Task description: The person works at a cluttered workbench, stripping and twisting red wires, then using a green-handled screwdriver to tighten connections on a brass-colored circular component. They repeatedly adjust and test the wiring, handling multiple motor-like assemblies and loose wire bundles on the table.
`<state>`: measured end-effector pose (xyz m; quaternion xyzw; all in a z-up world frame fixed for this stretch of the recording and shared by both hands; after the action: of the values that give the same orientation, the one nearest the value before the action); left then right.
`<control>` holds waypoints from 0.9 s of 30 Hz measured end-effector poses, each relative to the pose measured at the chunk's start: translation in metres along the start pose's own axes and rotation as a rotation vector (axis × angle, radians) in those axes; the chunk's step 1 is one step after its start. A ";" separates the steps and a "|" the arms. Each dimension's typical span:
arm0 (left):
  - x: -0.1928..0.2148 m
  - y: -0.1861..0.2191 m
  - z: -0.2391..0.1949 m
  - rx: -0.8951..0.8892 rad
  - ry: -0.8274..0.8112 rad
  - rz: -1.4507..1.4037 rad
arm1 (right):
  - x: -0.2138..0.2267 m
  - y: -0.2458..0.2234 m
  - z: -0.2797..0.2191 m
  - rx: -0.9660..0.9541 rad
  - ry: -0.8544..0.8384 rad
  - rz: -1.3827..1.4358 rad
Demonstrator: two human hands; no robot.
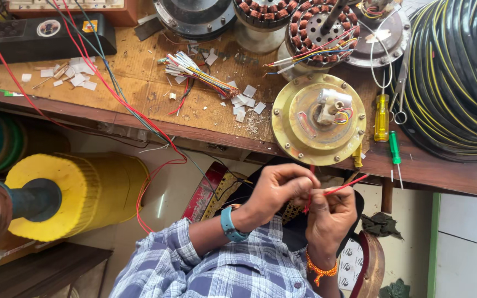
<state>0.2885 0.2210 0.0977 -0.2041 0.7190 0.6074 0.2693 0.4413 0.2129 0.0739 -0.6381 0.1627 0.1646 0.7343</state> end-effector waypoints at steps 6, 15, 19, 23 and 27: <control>0.023 0.042 0.016 -0.059 0.169 -0.098 | 0.021 -0.022 0.020 0.105 0.249 0.152; 0.013 0.071 0.034 -0.167 0.196 0.717 | 0.042 -0.027 0.015 0.136 0.320 0.103; 0.005 0.066 0.042 -0.208 0.238 0.734 | 0.045 -0.027 0.012 0.133 0.313 0.096; 0.003 0.058 0.050 -0.230 0.237 0.716 | 0.050 -0.029 0.009 0.128 0.314 0.070; 0.005 0.052 0.056 -0.221 0.283 0.683 | 0.055 -0.032 0.009 0.134 0.317 0.054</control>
<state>0.2606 0.2854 0.1276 -0.0624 0.7060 0.7016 -0.0743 0.5052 0.2190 0.0786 -0.6013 0.3040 0.0704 0.7356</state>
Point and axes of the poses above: each hand's wrist, its own z-axis towards the middle knuckle, its own x-axis out of the back of the hand, y = z × x, the point moved 2 cm from there along z, towards the middle knuckle, and after that the axes turned 2 degrees about x, right-handed, at the moved point
